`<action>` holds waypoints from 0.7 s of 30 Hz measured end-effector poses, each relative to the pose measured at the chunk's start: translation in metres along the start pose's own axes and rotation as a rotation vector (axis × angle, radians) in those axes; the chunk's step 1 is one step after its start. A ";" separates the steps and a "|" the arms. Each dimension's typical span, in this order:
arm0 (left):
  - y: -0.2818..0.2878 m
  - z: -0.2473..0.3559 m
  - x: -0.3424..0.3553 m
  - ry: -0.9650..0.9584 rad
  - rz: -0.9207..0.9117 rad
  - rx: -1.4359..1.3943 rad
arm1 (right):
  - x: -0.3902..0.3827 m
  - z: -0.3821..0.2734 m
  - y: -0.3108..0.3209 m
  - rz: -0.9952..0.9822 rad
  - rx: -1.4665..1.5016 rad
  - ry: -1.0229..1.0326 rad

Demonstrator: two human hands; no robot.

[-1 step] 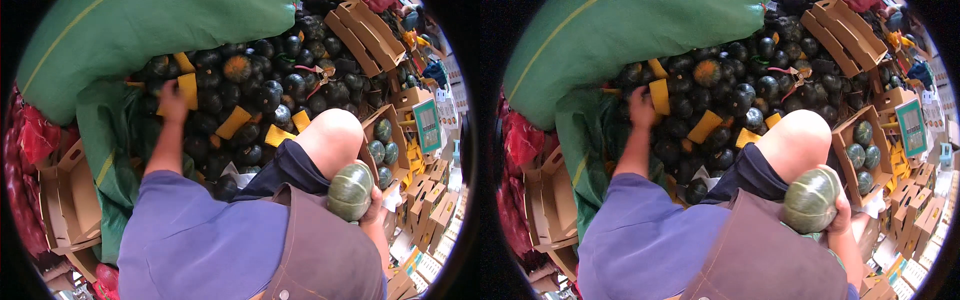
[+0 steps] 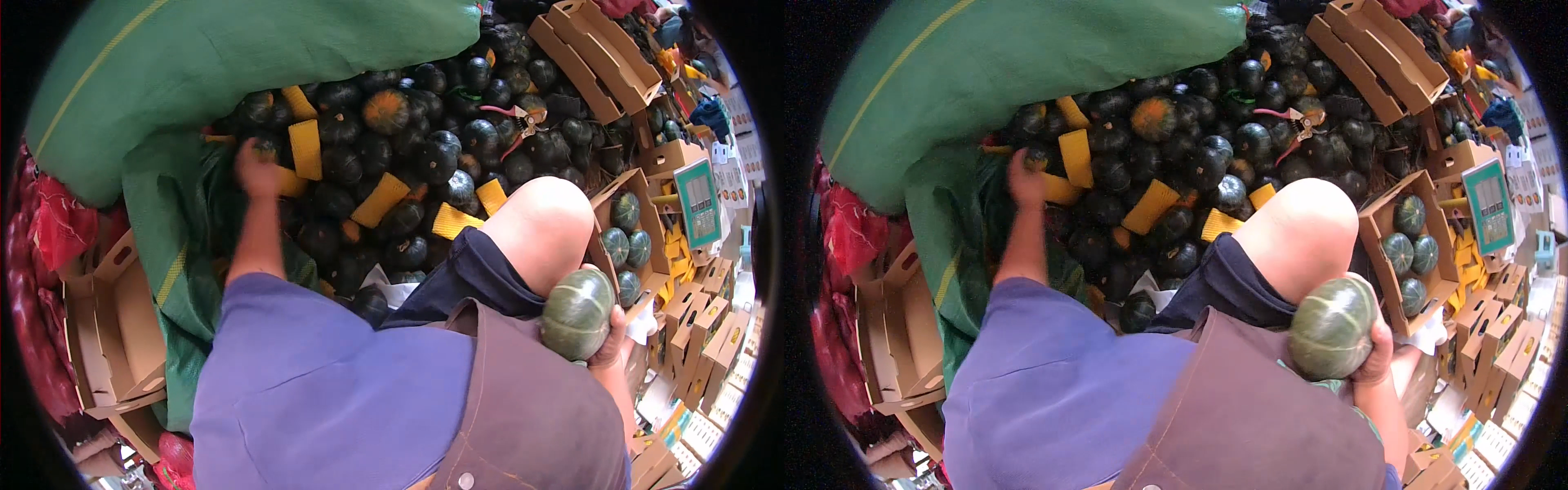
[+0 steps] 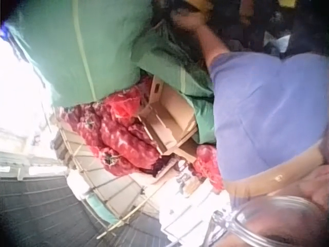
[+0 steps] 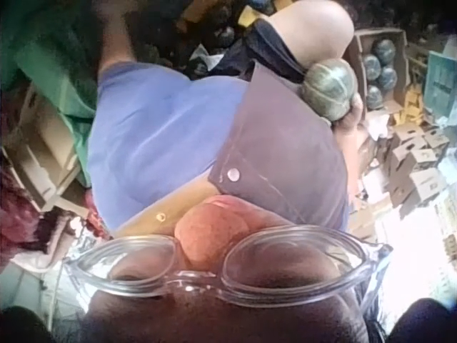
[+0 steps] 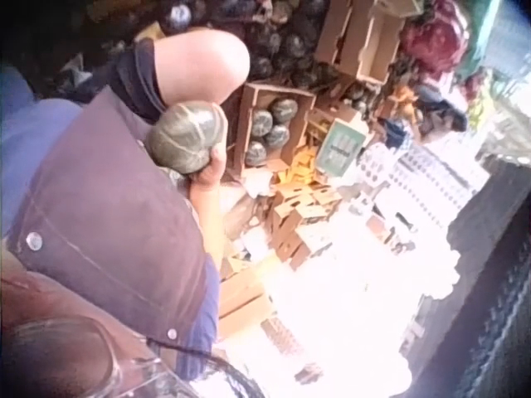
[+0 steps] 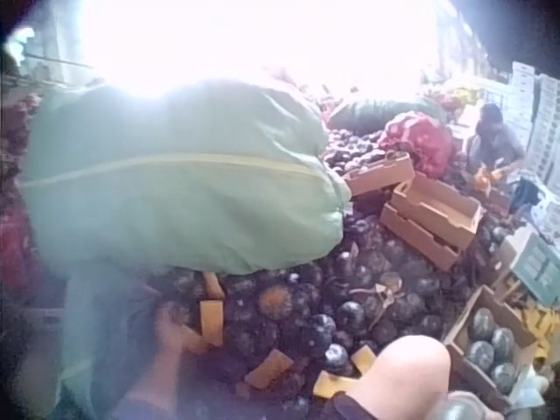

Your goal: The person places foam netting onto squash, puts them into a cardboard box, and applies adhesive stickers to the squash.

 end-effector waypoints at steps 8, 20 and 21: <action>0.017 -0.061 0.021 0.602 -0.417 -0.128 | -0.003 0.022 0.066 0.257 0.327 0.006; -0.140 0.028 -0.029 0.080 -0.248 0.472 | 0.006 0.028 0.070 0.295 0.180 -0.016; -0.139 0.041 -0.041 0.064 -0.161 0.524 | 0.006 0.031 0.075 0.330 0.175 -0.024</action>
Point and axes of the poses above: each hand's wrist, its own x-axis towards the middle knuckle, its own y-axis out of the back of the hand, z = x × y, the point moved 7 cm from there along x, towards the middle knuckle, and after that the axes turned 12 degrees about -x, right-handed, at the moved point
